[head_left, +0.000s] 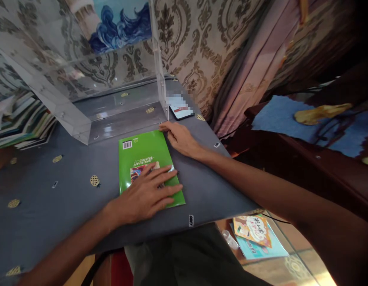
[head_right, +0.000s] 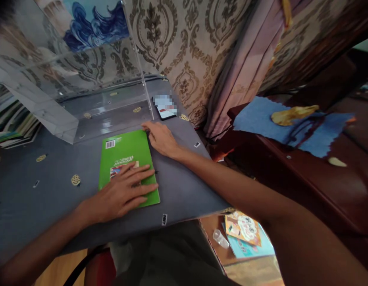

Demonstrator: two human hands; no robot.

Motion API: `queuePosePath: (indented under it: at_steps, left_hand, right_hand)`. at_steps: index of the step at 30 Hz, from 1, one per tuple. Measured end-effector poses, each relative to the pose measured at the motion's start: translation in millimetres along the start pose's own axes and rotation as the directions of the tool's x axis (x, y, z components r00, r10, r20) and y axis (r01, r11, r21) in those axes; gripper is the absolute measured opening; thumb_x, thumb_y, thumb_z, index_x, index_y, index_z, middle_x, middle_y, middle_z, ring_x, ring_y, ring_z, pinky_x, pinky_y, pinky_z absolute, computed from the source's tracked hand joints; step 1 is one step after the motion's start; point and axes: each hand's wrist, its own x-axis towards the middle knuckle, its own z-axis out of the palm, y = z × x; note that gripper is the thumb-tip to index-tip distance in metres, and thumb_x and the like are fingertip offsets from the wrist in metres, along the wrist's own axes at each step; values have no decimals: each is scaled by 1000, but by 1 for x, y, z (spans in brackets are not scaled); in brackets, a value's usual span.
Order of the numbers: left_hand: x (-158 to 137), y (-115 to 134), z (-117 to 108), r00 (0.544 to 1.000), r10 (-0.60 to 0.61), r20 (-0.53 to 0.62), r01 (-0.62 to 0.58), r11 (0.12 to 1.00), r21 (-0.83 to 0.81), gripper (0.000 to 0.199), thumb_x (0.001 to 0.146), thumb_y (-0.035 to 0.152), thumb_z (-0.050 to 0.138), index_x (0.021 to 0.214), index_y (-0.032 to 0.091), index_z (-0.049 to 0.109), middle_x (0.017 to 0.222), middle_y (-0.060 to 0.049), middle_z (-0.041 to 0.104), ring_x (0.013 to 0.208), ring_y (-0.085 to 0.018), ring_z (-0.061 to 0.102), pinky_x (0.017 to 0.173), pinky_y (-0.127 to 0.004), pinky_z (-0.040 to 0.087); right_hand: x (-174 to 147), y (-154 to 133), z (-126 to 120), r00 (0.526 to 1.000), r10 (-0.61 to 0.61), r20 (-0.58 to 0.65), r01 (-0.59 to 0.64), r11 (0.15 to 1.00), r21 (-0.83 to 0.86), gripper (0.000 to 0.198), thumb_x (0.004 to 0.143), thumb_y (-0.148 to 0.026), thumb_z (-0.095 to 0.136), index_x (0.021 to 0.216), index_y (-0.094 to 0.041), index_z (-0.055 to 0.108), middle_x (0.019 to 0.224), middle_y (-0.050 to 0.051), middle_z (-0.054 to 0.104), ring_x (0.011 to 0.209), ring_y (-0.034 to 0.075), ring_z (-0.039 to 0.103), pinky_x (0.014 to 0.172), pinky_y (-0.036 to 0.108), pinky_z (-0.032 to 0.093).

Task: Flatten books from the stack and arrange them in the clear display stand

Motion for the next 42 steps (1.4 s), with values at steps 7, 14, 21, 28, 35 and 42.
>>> queuePosePath:
  at_steps: [7,14,21,28,35,42]
  left_hand:
    - [-14,20,6,999,33,0,-33,999,3,35,102,29,51,136,30,60,148,-8,57,146,-28,42,123,-64,19]
    - [-15,18,7,999,20,-50,-20,1000,2,35,101,32,52,135,30,59,145,-7,59,144,-24,44,124,-57,26]
    - [-43,-42,10,673,-552,-493,621,783,-30,51,102,44,47,147,21,43,156,-19,44,149,-35,34,116,-61,36]
    - [-53,-62,14,581,-694,-425,599,718,-355,58,101,48,44,150,20,37,150,-19,51,143,-33,45,117,-58,36]
    - [-46,-61,-3,288,-937,-197,106,236,-966,59,86,40,70,136,21,45,127,-13,69,113,-24,70,90,-35,60]
    - [-29,-53,-15,445,-888,120,-20,-144,-989,48,68,13,83,110,14,60,95,-8,78,81,-22,77,75,-31,64]
  right_hand:
    - [0,0,1,1000,-11,8,11,999,-38,42,89,-6,41,125,-19,58,117,7,73,109,26,64,99,43,50]
    - [-1,-1,1,997,-71,19,73,995,-74,37,93,-16,42,124,-21,61,118,8,70,108,26,63,99,44,50]
    - [-3,-9,0,995,-56,81,69,982,-174,32,95,-23,44,121,-18,63,117,14,70,108,32,63,94,50,50]
    - [-14,-21,5,992,-84,97,106,961,-254,29,97,-26,47,119,-19,65,132,16,66,113,33,63,97,53,51]
    - [-15,-21,8,993,-101,63,113,965,-238,32,98,-25,44,121,-18,64,134,16,64,115,32,63,100,53,51]
    - [-15,-18,9,992,-84,94,100,978,-184,35,97,-25,43,126,-18,63,136,18,61,122,34,59,102,57,50]
